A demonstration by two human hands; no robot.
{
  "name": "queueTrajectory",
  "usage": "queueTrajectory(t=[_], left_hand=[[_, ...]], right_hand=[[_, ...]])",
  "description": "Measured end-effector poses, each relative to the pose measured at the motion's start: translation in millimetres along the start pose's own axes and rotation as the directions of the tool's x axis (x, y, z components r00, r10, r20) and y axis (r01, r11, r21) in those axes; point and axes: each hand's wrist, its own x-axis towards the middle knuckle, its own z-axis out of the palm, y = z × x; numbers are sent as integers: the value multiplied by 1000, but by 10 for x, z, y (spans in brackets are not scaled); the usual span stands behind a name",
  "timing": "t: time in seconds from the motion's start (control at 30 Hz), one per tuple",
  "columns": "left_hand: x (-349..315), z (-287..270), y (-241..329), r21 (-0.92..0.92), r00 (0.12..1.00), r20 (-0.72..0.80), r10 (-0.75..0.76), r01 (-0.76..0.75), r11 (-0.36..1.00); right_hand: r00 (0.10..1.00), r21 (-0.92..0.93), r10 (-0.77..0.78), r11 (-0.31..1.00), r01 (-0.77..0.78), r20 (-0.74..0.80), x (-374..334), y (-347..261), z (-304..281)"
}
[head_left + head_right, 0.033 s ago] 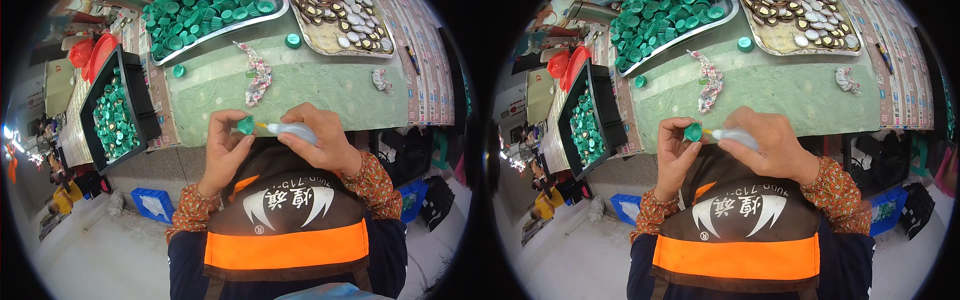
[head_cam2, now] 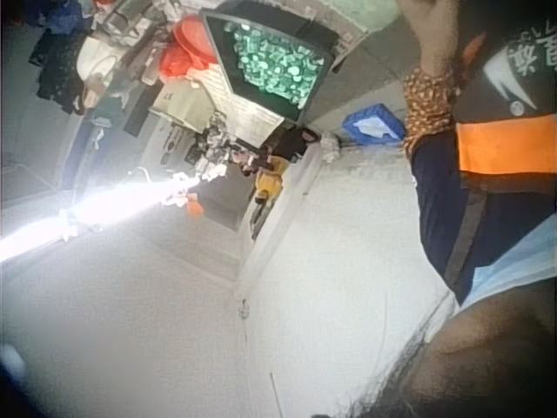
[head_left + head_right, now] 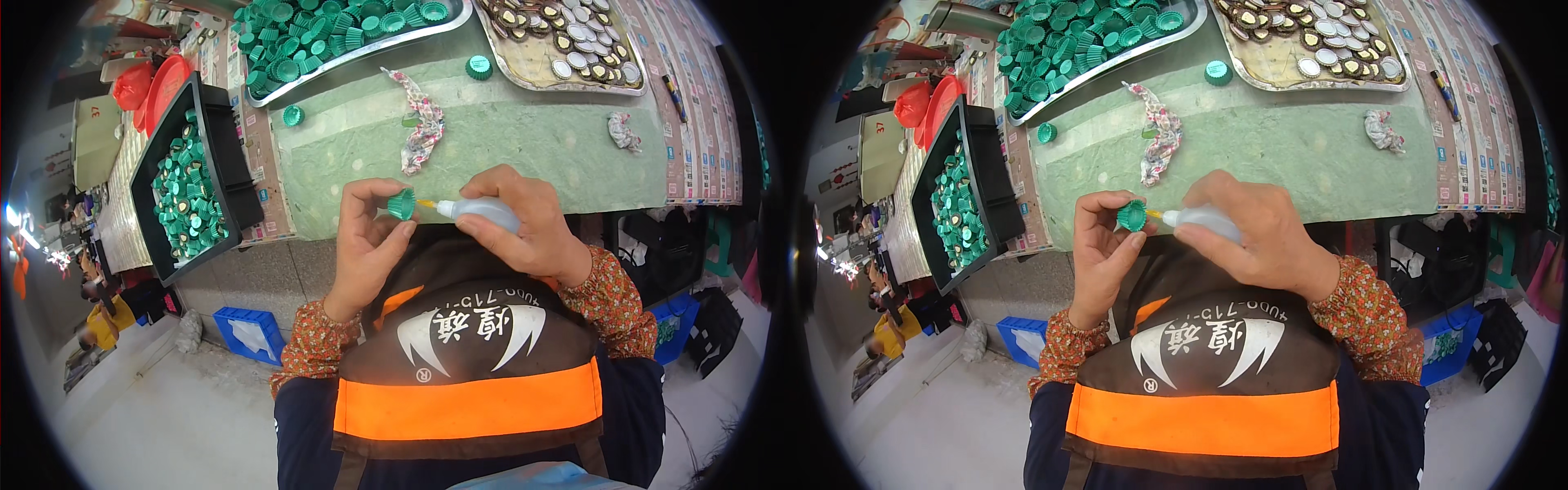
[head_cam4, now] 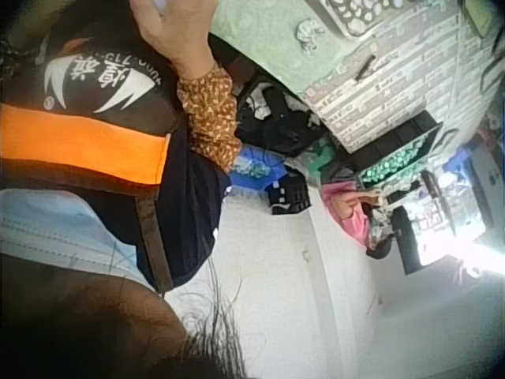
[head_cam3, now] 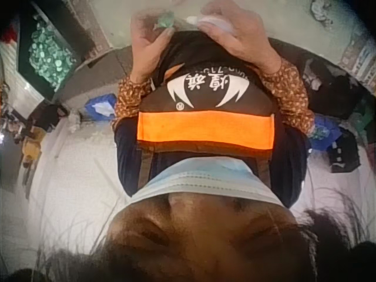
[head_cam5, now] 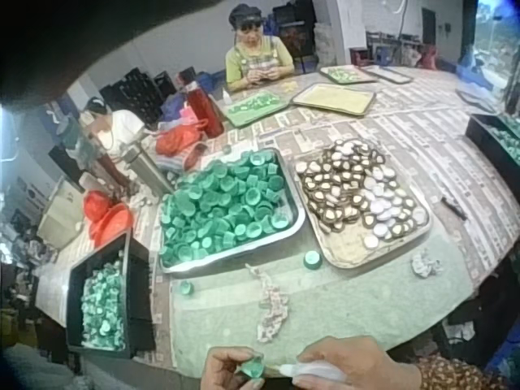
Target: The person repeatedly applies glue from a small bottle into green plastic caps and then presses a small round object into the center of each cap. The person handles the items one at a time, placing the finished units into a tray on the table.
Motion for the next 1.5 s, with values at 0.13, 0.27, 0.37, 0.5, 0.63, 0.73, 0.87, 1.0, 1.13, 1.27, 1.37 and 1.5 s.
queueTrajectory(t=[0.13, 0.27, 0.37, 0.5, 0.63, 0.73, 0.87, 1.0, 1.13, 1.27, 1.37, 1.5], left_hand=[[29, -38, -34, 20, 998, -1, 65, -65, 998], [73, -70, -22, 18, 992, -11, 124, -124, 992], [117, -87, 9, -6, 991, -31, 130, -131, 991], [142, -108, 40, -35, 992, -63, 105, -108, 994], [125, -123, 33, -50, 996, -69, 53, -57, 997], [106, -140, 19, -59, 998, -65, 26, -30, 998], [111, -154, 20, -66, 999, -49, -2, -1, 998], [136, -121, 26, -64, 1000, -26, 2, -3, 998], [128, -78, 27, -67, 1000, -15, -8, 7, 998], [122, -83, -10, -83, 1000, -4, -24, 23, 996], [113, -85, -23, -81, 999, -2, -36, 36, 996], [126, -66, -23, -89, 999, 5, -49, 49, 995]], right_hand=[[990, 117, 128, 986, -120, -65, 51, 34, -101], [968, 74, 213, 976, -205, -130, 174, 145, -162], [984, -144, 114, 980, -134, -139, 265, 257, -140], [987, -414, -49, 910, -19, -151, 308, 384, -17], [982, -594, -120, 804, 12, -144, 362, 363, -79], [952, -656, -194, 755, -9, -236, 432, 429, -314], [945, -791, -149, 593, -150, -291, 547, 451, -925], [962, -828, 17, 505, -244, -274, 716, 602, -1244], [962, -761, 188, 590, -271, -197, 833, 655, -1288], [978, -763, 136, 611, -210, -161, 818, 762, -1345], [979, -754, 142, 625, -201, -143, 825, 740, -1328], [982, -752, 143, 633, -184, -120, 829, 723, -1299]])
